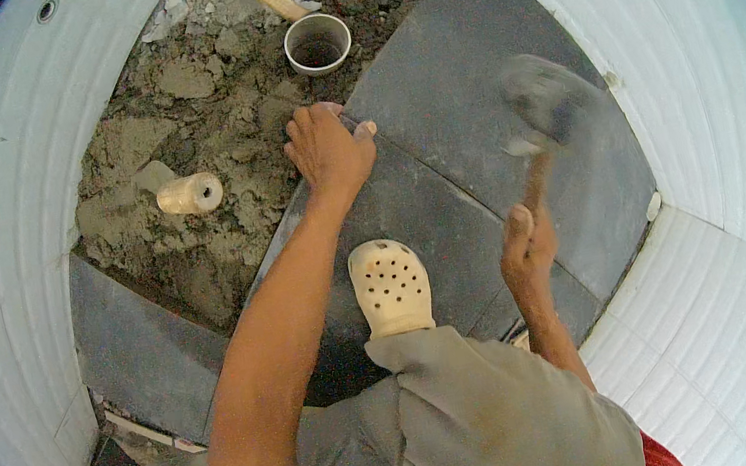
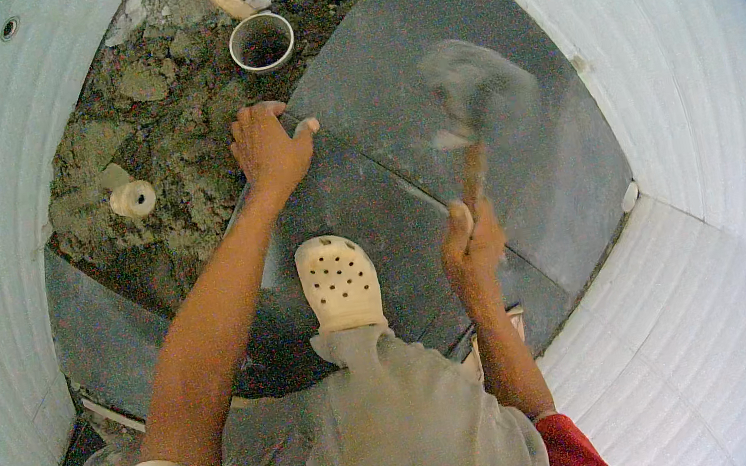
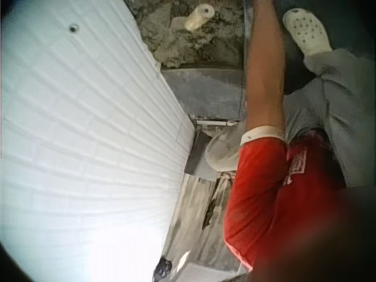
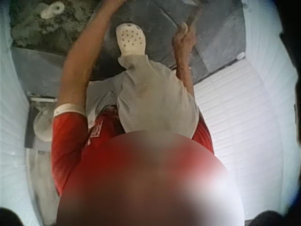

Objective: The person scoops cement from a bucket with a trowel and spreads it onto a tile. They then place the tile onto a cemented floor area and tap it with a rubber mallet to level and secure it.

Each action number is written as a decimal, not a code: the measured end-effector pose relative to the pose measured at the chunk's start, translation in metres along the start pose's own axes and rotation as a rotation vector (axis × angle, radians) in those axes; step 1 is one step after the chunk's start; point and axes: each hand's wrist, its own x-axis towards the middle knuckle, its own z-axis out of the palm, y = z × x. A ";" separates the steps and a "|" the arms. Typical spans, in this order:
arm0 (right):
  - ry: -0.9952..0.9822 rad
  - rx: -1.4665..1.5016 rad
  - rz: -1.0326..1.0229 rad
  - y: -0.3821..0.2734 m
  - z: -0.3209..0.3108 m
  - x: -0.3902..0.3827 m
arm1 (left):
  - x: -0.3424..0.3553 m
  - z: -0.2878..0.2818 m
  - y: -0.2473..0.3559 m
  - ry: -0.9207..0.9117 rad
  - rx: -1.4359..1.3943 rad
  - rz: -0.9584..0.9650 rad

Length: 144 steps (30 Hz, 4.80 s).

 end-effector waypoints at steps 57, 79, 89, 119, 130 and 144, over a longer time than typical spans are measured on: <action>-0.129 -0.129 0.077 -0.025 0.024 0.009 | 0.000 -0.002 0.002 -0.011 0.027 -0.045; 0.169 0.264 0.013 -0.005 -0.004 -0.005 | 0.000 0.005 -0.005 -0.007 0.062 -0.024; 0.110 0.147 0.126 0.017 0.011 -0.017 | 0.002 0.002 -0.004 -0.038 0.078 -0.015; 0.166 0.170 0.217 0.012 -0.008 -0.019 | -0.019 0.042 0.059 -0.237 0.210 0.621; 0.177 0.167 0.209 0.011 -0.007 -0.017 | -0.023 0.037 0.067 -0.267 0.221 0.597; 0.244 0.245 0.264 0.022 -0.003 -0.016 | -0.024 0.035 0.068 -0.297 0.249 0.579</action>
